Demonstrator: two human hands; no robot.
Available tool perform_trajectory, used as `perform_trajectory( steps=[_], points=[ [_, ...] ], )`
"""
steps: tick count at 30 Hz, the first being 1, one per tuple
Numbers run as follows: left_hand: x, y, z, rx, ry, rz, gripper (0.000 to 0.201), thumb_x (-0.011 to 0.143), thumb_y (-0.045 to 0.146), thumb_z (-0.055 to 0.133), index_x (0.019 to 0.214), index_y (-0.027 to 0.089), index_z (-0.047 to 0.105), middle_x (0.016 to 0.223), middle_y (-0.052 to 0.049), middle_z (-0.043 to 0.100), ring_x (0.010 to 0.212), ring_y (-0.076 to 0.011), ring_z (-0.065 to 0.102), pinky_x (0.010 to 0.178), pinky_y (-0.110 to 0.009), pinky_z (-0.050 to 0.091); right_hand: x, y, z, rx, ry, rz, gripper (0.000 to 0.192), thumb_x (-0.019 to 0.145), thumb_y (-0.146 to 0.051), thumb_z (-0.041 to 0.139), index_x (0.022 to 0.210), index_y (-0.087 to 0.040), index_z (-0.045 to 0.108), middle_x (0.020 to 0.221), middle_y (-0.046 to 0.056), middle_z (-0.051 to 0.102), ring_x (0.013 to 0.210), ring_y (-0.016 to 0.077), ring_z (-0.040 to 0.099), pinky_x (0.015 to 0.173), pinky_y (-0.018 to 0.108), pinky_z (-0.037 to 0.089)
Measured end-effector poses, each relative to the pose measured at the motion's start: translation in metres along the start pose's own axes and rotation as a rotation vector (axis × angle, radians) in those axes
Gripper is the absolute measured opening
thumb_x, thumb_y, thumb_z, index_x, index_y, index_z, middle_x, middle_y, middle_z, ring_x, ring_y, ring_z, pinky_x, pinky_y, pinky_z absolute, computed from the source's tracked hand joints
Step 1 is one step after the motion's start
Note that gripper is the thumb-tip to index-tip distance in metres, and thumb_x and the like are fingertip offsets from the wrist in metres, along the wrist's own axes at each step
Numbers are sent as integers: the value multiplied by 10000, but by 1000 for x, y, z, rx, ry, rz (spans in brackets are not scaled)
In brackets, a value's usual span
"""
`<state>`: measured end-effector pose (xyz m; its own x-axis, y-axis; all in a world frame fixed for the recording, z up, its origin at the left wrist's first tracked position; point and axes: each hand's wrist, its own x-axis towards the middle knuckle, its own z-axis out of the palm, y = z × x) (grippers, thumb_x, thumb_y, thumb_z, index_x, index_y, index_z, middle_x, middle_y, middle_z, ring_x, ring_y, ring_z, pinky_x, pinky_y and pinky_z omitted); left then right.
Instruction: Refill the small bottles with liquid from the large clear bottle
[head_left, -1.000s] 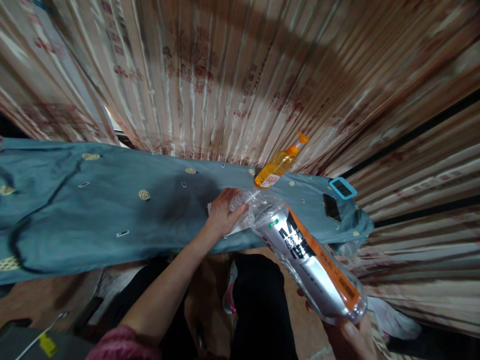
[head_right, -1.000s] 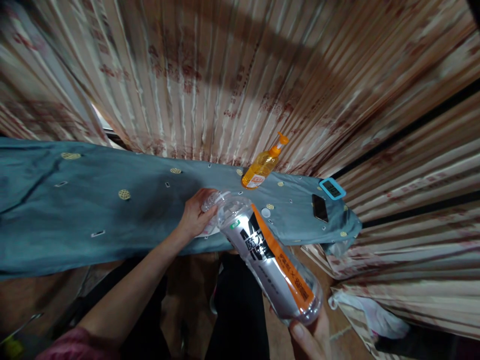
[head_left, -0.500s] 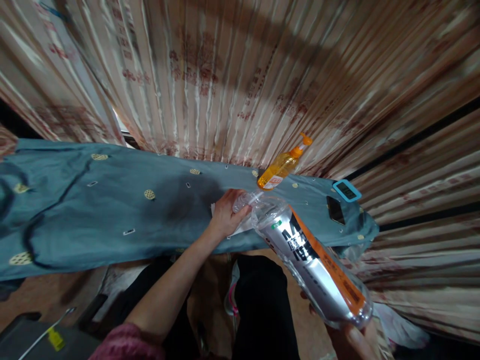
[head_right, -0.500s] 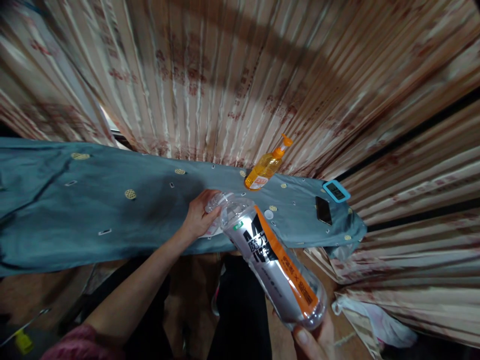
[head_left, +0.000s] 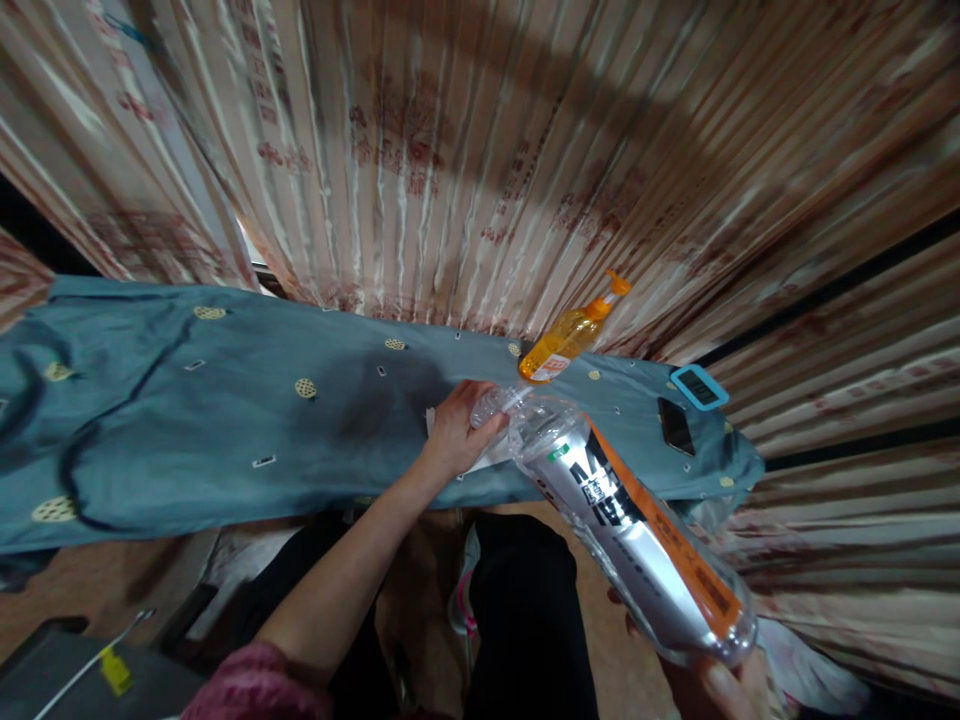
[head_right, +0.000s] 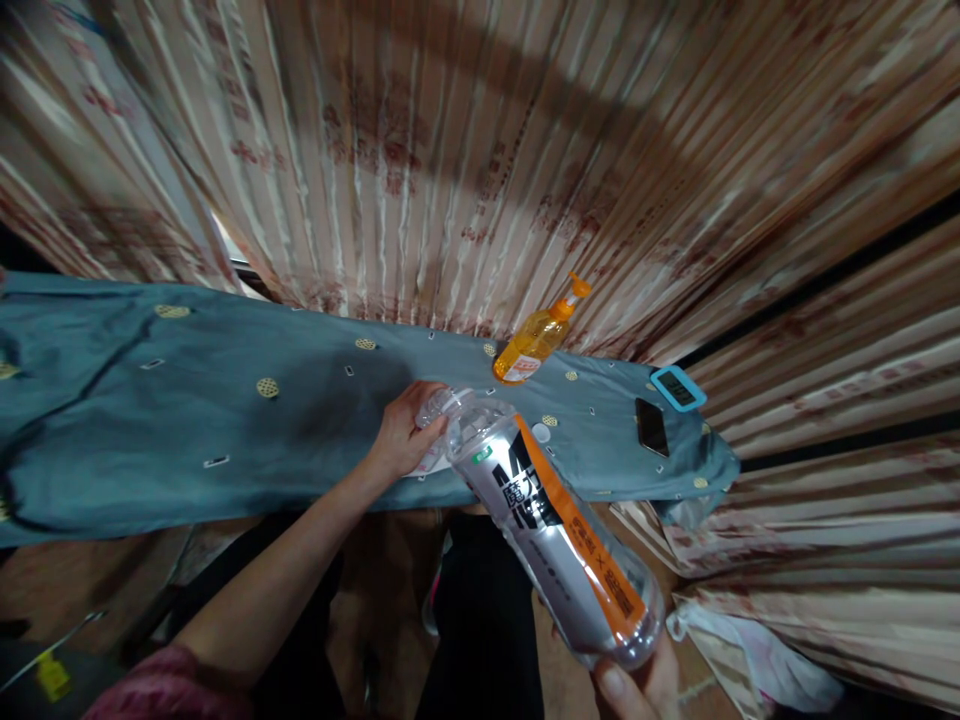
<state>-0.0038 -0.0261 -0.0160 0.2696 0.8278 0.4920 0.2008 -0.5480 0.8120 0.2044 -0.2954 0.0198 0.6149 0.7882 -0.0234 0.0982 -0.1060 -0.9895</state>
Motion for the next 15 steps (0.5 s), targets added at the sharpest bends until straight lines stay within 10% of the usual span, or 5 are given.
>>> perform_trajectory(
  steps=[15],
  points=[
    [0, 0, -2, 4, -10, 11, 324, 908, 445, 558, 1043, 171, 667, 994, -96, 709, 929, -256, 671, 836, -366, 526, -14, -27, 16, 86, 59, 162, 968, 608, -638, 823, 1445, -294, 477, 1375, 106, 620, 1058, 374, 679, 870, 443, 489]
  ],
)
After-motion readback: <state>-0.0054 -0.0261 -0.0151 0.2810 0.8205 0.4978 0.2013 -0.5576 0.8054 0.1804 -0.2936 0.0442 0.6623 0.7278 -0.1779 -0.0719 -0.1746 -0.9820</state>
